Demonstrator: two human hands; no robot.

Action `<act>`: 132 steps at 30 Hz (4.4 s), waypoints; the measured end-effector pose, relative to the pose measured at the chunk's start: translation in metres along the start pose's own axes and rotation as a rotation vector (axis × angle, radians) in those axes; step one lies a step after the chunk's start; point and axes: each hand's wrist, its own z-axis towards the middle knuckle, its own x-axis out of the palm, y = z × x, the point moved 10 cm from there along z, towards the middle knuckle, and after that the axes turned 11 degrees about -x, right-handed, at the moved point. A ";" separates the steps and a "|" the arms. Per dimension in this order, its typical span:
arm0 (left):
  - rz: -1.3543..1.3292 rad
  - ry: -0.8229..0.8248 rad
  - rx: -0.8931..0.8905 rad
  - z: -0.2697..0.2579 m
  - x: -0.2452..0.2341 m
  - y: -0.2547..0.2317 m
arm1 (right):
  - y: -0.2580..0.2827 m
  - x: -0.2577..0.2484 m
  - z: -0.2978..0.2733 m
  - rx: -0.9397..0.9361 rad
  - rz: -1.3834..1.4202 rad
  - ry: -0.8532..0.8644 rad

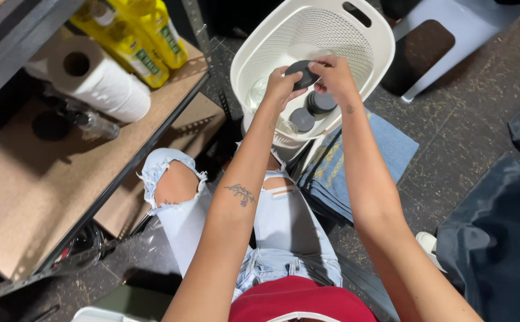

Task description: The person moves various items between a shelf and a plastic basket, including small framed objects, bottles of yellow liquid, rolls of white paper, and small glass jars. They also handle and wipe a dark circular object and small glass bottles with a white cloth.

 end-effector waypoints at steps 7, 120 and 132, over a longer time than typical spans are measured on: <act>-0.089 -0.020 0.199 -0.105 -0.041 -0.067 | 0.093 0.067 -0.034 -0.190 0.038 0.078; 1.276 -0.286 0.088 0.287 -0.008 0.121 | -0.190 0.001 0.042 0.514 -0.674 0.363; 1.292 -0.330 0.028 0.125 0.004 0.044 | -0.191 0.025 0.049 0.640 -0.463 0.302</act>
